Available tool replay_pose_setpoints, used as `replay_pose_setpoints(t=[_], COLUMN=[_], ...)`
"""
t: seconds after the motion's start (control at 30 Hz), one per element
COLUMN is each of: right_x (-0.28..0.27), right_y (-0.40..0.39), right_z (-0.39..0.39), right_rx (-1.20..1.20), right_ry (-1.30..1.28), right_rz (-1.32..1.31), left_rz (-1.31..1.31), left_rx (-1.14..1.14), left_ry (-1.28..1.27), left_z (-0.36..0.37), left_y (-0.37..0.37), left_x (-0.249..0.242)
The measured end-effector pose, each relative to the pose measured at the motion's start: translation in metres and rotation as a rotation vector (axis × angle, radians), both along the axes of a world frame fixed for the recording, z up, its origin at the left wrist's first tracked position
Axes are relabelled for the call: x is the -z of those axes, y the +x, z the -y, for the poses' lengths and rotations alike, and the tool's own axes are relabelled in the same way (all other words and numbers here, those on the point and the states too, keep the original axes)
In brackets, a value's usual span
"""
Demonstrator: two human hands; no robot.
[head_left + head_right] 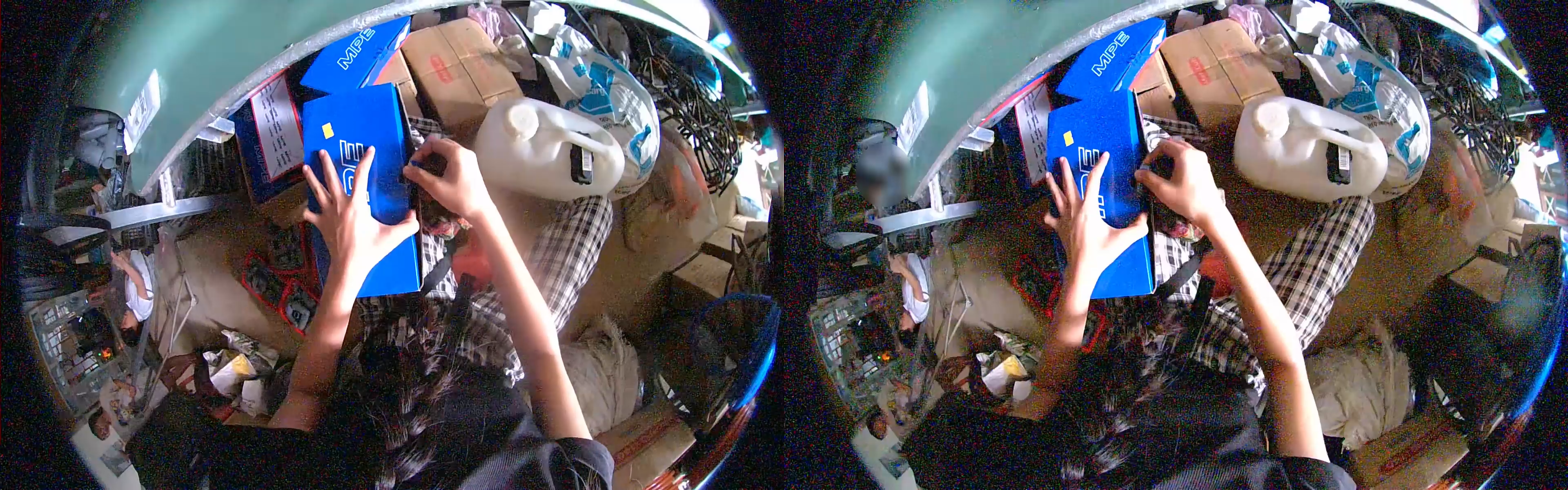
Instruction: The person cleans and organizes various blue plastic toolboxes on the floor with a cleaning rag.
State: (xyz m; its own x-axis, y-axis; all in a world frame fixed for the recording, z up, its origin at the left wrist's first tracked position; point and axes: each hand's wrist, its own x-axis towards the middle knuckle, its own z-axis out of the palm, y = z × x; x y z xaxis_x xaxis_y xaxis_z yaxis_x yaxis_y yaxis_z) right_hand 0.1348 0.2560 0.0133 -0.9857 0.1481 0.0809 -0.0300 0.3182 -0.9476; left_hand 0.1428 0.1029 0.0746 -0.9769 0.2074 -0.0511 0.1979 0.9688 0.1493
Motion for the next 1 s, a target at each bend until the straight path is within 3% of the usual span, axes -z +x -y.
replay_pose_setpoints(t=[0.2,0.43,0.67,0.77,0.87,0.9,1.0], right_x=[0.006,0.003,-0.006,-0.003,-0.006,-0.001,0.004], right_y=[0.000,0.002,-0.003,0.000,0.013,0.019,0.039], right_z=[0.006,0.013,0.015,0.017,0.019,0.025,0.029], right_rx=[0.029,0.062,0.035,0.015,0.057,0.154,0.143], right_ry=[-0.130,-0.308,-0.095,-0.021,-0.169,-0.338,-0.360], right_rz=[-0.018,0.169,0.178,0.037,0.084,0.108,0.302], left_rz=[-0.017,-0.011,-0.010,-0.029,-0.060,-0.086,-0.119], left_rx=[-0.012,-0.021,-0.028,-0.038,-0.045,-0.059,-0.058], left_ry=[-0.003,0.026,0.095,0.098,0.142,0.194,0.326], left_z=[0.003,0.006,0.013,0.013,0.016,0.018,0.026], left_y=[-0.002,-0.003,-0.003,-0.003,-0.003,-0.004,-0.007], left_x=[0.002,0.003,0.007,0.010,0.011,0.011,0.020])
